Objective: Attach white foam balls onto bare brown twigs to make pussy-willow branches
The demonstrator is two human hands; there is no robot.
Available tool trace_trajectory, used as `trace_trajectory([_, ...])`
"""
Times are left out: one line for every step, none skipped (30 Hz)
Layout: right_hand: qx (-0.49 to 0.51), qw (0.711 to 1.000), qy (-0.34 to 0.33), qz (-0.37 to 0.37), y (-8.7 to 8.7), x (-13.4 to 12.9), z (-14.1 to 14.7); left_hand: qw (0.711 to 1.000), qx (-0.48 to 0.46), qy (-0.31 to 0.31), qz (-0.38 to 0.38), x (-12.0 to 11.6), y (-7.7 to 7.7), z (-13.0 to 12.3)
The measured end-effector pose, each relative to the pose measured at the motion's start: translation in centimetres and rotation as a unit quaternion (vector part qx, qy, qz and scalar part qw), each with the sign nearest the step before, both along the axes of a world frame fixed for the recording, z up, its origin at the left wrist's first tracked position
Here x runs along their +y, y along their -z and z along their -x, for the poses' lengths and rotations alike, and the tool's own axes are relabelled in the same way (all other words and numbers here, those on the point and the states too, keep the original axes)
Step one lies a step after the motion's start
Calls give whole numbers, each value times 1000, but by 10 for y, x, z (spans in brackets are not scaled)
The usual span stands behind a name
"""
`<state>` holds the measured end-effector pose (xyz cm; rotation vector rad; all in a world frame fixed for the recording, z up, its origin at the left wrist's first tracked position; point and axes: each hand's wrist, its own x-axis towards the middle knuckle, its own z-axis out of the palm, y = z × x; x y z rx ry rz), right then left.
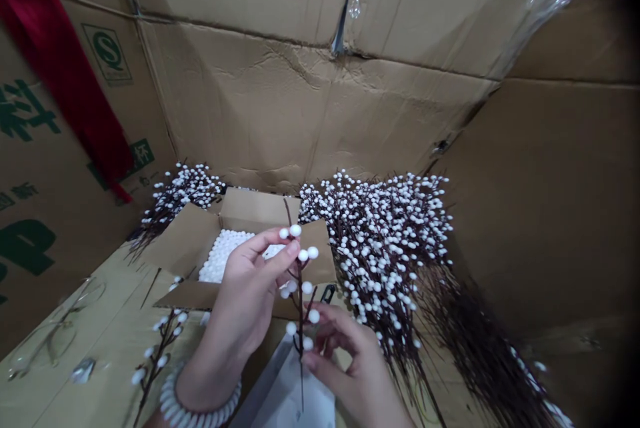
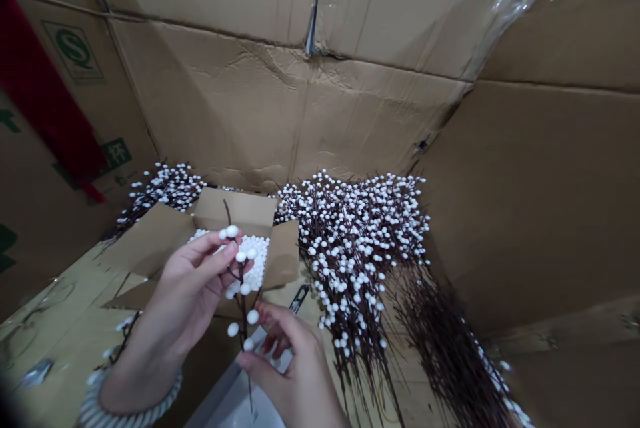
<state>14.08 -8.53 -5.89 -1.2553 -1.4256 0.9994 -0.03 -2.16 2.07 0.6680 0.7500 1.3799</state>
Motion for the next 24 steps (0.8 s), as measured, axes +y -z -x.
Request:
trace_trajectory([-5, 1000, 2, -2, 5, -3, 2, 1000, -9, 1, 4, 0, 0, -1])
trace_trajectory([-6, 1000, 9, -9, 9, -4, 5, 1000, -16, -1, 7, -1, 0, -2])
trace_trajectory([-6, 1000, 20, -21, 12, -6, 6, 1000, -22, -3, 9, -2, 0, -2])
trace_trajectory([-3, 999, 32, -33, 14, -6, 8, 1000, -26, -5, 8, -3, 0, -3])
trace_trajectory([2, 998, 41, -42, 14, -7, 9, 1000, -27, -4, 5, -4, 0, -3])
trace_trajectory([10, 998, 44, -46, 13, -8, 9, 1000, -24, 2, 1, -5, 0, -3])
trace_trajectory([20, 998, 44, -45, 12, -9, 10, 1000, -17, 14, -4, -5, 0, -2])
trace_trajectory([30, 998, 41, -37, 10, -11, 10, 999, -4, 30, -10, -5, 0, 0])
trace_trajectory([41, 998, 38, -24, 9, -12, 10, 999, 14, 43, -14, -4, 0, 2])
trace_trajectory([50, 998, 44, -12, 7, -15, 9, 998, 36, 50, -20, -2, 0, 4])
trace_trajectory([57, 997, 59, -1, 6, -17, 8, 997, 60, 47, -29, 0, 1, 7])
trace_trajectory([61, 995, 82, 7, 5, -18, 6, 995, 85, 39, -41, 2, 1, 9])
trace_trajectory([64, 992, 109, 11, 4, -19, 3, 992, 108, 26, -56, 4, 2, 12])
trace_trajectory([66, 988, 139, 10, 4, -18, -3, 989, 128, 12, -72, 6, 3, 15])
trace_trajectory([61, 984, 167, 5, 4, -15, -10, 986, 141, -6, -90, 8, 4, 17])
trace_trajectory([46, 981, 191, -3, 4, -9, -20, 982, 150, -28, -108, 9, 4, 19])
trace_trajectory([25, 977, 213, -16, 5, -2, -32, 979, 153, -53, -125, 10, 5, 21])
trace_trajectory([-20, 972, 233, -27, 6, 8, -46, 975, 152, -78, -140, 10, 6, 22])
trace_trajectory([-75, 963, 258, -37, 6, 18, -60, 972, 148, -100, -152, 11, 6, 23])
trace_trajectory([-96, 955, 276, -40, 7, 30, -74, 969, 146, -115, -162, 10, 6, 24])
trace_trajectory([-110, 951, 288, -39, 8, 41, -87, 967, 148, -123, -169, 10, 5, 24])
trace_trajectory([-125, 945, 301, -38, 9, 50, -98, 965, 153, -126, -173, 9, 5, 25])
trace_trajectory([-142, 939, 310, -36, 9, 59, -106, 963, 160, -126, -175, 9, 4, 25])
trace_trajectory([-156, 935, 315, -35, 9, 65, -112, 961, 169, -126, -179, 9, 4, 25])
